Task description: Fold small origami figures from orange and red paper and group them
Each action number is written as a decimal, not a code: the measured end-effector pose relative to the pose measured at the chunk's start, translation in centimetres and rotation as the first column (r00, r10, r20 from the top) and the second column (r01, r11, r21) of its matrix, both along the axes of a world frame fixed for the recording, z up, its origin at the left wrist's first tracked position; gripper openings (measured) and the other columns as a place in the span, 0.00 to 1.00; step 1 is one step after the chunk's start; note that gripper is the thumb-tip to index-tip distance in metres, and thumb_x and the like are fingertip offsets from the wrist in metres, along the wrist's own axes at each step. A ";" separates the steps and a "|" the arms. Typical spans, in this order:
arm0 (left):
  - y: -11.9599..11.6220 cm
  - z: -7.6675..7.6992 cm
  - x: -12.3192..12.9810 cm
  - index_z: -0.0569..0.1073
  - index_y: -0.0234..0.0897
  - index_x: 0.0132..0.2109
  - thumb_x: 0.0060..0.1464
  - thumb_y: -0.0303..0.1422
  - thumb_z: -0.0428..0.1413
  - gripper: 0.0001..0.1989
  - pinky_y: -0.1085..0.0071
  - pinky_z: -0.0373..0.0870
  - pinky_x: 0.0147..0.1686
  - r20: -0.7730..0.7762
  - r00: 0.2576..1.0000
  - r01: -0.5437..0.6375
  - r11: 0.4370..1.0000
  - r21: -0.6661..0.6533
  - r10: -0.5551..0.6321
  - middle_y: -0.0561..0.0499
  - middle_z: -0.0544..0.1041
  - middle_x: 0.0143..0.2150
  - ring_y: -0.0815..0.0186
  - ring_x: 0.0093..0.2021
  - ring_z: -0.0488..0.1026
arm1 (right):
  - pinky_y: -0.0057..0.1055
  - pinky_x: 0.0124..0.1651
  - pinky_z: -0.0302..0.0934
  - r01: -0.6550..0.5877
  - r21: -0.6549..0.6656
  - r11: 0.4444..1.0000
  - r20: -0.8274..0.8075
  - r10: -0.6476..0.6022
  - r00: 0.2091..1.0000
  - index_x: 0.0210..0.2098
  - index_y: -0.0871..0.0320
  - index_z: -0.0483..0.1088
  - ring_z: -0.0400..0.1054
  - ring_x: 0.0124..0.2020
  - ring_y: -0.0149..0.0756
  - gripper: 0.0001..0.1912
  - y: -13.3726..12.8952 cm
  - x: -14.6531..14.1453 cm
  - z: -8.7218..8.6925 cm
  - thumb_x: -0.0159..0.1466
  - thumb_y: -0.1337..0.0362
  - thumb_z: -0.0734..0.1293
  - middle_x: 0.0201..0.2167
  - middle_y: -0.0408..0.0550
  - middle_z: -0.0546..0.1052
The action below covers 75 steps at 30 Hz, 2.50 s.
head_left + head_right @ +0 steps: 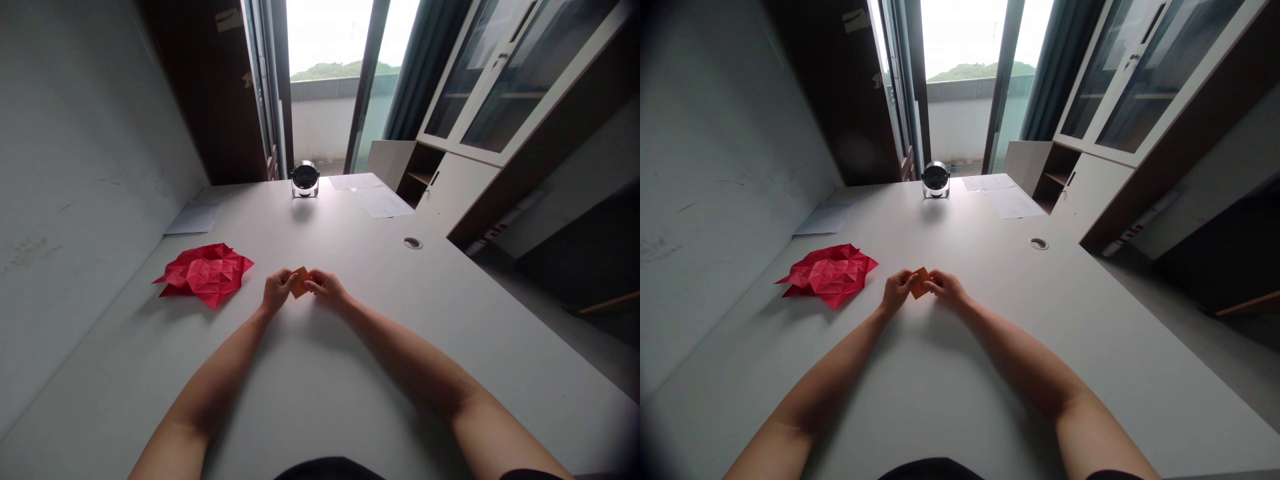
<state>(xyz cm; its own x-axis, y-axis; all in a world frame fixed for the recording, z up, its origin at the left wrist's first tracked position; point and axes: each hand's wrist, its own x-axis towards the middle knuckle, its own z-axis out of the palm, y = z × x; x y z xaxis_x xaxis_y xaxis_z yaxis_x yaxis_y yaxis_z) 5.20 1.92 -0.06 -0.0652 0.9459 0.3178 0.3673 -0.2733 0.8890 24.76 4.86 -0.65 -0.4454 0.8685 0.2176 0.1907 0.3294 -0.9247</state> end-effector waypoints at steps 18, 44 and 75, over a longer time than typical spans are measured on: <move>0.0 -0.3 0.1 0.76 0.36 0.32 0.63 0.48 0.51 0.21 0.75 0.59 0.26 -0.172 0.964 0.190 0.978 -0.083 -0.201 0.56 0.67 0.19 0.71 0.23 0.64 | 0.28 0.29 0.53 0.112 0.033 0.993 -0.035 -0.111 0.993 0.29 0.58 0.70 0.58 0.25 0.30 0.22 -0.3 0.1 0.3 0.64 0.44 0.65 0.22 0.41 0.68; 0.8 -0.7 -0.3 0.77 0.37 0.36 0.59 0.43 0.57 0.13 0.72 0.68 0.35 -0.010 0.998 0.059 0.998 0.019 -0.059 0.50 0.77 0.33 0.66 0.33 0.72 | 0.29 0.30 0.56 0.150 -0.029 0.988 -0.134 -0.152 0.979 0.31 0.57 0.72 0.60 0.26 0.31 0.17 -0.1 -0.1 0.1 0.63 0.49 0.65 0.23 0.41 0.69; 0.8 -0.7 0.0 0.71 0.39 0.46 0.56 0.42 0.59 0.14 0.76 0.65 0.28 0.136 0.991 0.028 0.997 -0.068 -0.018 0.57 0.71 0.27 0.71 0.26 0.68 | 0.30 0.31 0.61 -0.062 0.046 0.997 -0.071 0.065 0.995 0.35 0.57 0.78 0.66 0.27 0.32 0.18 0.6 -0.1 -0.8 0.61 0.48 0.70 0.32 0.47 0.76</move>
